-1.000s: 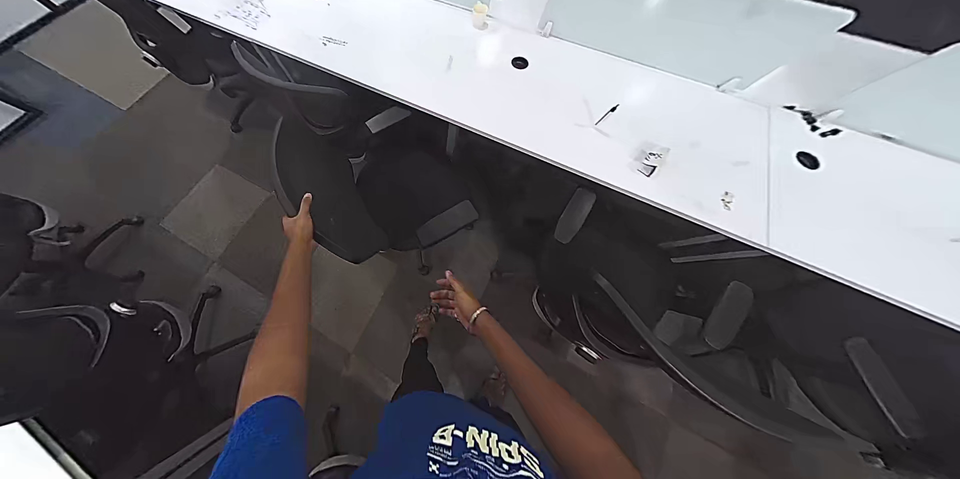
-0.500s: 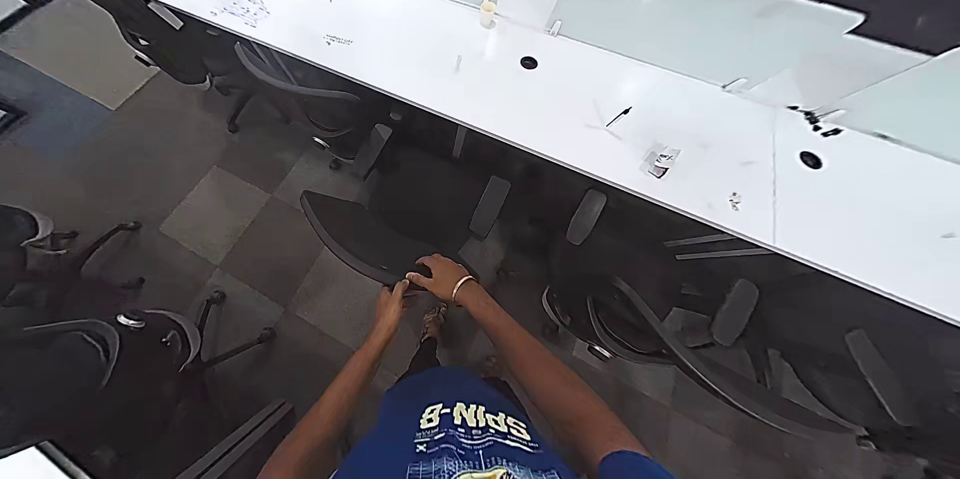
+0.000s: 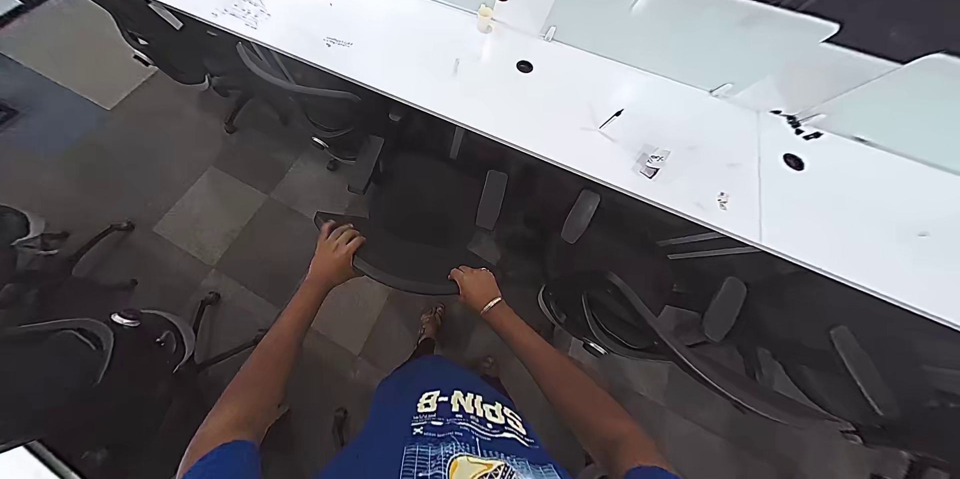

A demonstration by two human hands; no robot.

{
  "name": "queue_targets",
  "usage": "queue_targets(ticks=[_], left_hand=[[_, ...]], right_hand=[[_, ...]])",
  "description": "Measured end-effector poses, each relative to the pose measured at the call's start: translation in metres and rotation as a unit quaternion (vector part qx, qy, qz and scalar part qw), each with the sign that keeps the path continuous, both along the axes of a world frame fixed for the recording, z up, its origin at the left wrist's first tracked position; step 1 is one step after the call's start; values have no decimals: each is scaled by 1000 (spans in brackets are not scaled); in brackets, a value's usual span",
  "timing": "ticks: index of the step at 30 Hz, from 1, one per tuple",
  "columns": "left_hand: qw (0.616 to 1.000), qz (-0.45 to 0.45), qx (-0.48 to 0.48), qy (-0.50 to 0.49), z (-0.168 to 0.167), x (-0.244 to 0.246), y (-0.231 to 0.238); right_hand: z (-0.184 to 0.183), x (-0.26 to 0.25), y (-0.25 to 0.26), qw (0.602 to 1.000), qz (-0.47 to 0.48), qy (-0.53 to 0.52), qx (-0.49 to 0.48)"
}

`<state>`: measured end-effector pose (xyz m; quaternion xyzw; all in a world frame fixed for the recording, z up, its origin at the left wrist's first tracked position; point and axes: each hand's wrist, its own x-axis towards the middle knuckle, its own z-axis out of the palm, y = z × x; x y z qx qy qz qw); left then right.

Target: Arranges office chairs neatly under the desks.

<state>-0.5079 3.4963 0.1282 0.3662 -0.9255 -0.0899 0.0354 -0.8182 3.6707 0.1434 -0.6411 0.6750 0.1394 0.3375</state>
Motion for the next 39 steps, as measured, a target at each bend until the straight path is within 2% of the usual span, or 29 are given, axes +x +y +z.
queue_targets(ticks=[4,8,11,14,17,22,26,29,33,39], left_hand=[[994,-90,-51,35,-9,-15,30],[986,-90,-112,89,-22,-32,73],[981,-94,-132,108,-25,-39,87],[981,-110,-124,96,-21,-46,79],[984,-114,-113,81,-13,-55,56],[970,-122,-165,132,-20,-64,50],[969,-139,-162,126,-29,-54,73],[969,-150,-156,120,-29,-61,70],[967,-173,-143,119,-22,-86,45],[965,-178,-143,129,-14,-132,9]], right_hand=[[0,-23,33,1000,-8,0,-17],[2,-47,67,1000,-16,3,7],[4,-52,86,1000,-29,0,8],[3,-56,94,999,-47,-4,-27],[3,-67,80,995,-45,-8,-85],[12,-72,71,997,-63,-4,-35],[2,-54,104,994,-100,-15,-31],[0,-53,114,992,-119,-13,-50],[2,-67,109,988,-128,-4,-84],[2,-110,88,984,-75,11,-163]])
